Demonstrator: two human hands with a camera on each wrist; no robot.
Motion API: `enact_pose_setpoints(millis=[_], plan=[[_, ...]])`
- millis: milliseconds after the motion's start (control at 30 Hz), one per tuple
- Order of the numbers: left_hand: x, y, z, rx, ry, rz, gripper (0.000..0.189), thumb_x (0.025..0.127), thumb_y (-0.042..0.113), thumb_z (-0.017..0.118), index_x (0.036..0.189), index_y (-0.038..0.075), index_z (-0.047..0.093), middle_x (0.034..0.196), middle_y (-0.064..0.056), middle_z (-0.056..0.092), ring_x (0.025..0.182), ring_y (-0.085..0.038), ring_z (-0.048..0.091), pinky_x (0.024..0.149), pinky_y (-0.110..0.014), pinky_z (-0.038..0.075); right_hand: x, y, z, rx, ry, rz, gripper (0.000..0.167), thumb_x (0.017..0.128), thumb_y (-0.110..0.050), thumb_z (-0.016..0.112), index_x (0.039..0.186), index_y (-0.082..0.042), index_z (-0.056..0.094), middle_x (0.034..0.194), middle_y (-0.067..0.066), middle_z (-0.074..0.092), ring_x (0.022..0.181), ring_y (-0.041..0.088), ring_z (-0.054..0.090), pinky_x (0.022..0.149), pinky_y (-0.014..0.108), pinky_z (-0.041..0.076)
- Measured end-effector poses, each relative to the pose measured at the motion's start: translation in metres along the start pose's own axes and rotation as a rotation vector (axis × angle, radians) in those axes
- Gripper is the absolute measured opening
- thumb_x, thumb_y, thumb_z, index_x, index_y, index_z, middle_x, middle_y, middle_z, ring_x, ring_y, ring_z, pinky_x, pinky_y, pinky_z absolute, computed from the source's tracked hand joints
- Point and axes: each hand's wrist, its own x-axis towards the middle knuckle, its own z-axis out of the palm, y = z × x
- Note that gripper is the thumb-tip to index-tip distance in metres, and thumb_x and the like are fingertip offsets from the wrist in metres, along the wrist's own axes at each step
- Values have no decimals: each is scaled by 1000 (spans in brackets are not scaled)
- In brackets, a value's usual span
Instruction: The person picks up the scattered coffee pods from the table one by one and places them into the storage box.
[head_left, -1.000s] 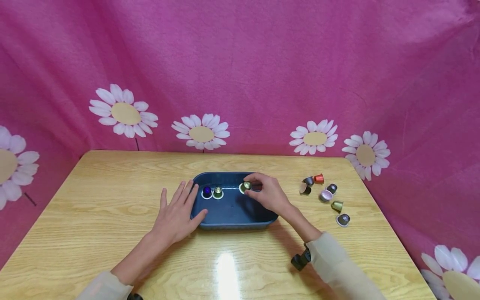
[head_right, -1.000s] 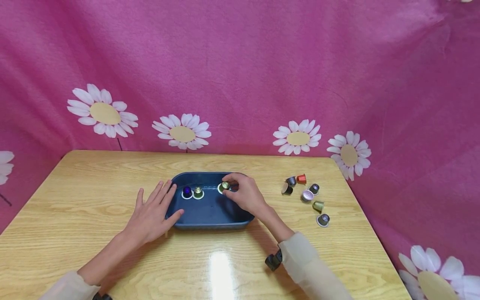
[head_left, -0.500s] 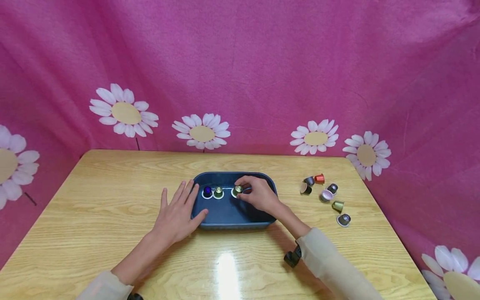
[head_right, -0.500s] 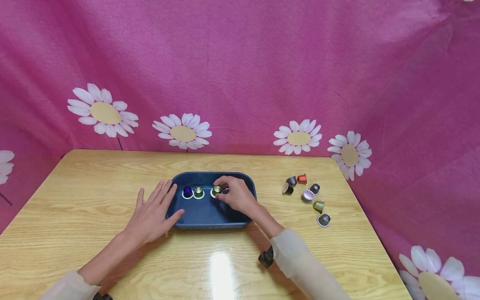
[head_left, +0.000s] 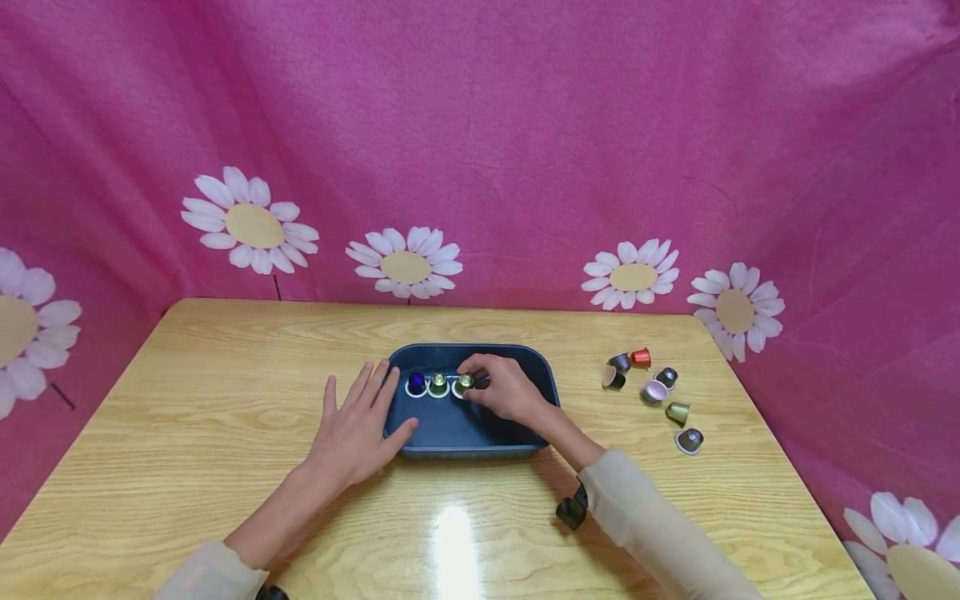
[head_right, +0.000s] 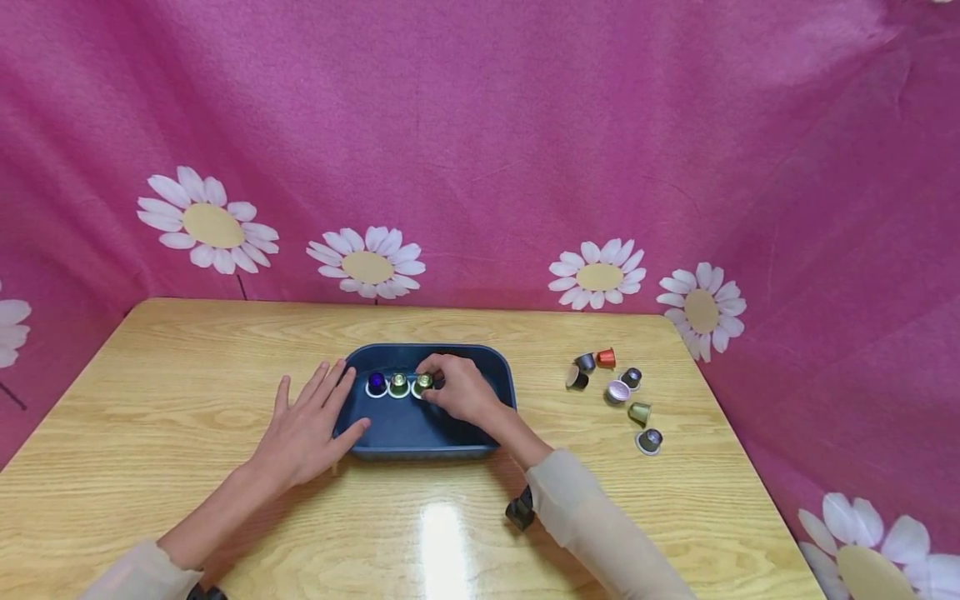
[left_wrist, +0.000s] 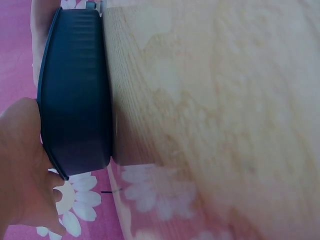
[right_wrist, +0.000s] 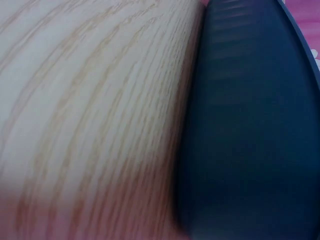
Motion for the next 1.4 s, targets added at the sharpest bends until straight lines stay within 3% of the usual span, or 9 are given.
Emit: enact_pose_setpoints(millis=[600, 1400], plan=[[1, 0, 2, -14, -5, 0, 82, 97, 56, 52, 157, 4, 30, 162, -17, 23, 150, -34, 14, 112, -68, 2, 4, 2, 5, -101, -30, -1, 25, 80, -3, 82, 103, -9, 72, 96, 1, 71, 89, 16, 68, 80, 31, 54], [0, 1, 1, -29, 3, -4, 81, 97, 54, 54, 156, 3, 31, 162, -17, 24, 150, -35, 16, 112, -67, 1, 5, 3, 9, -135, -66, 22, 25, 84, -2, 79, 106, -11, 71, 99, 2, 70, 91, 16, 66, 79, 34, 54]])
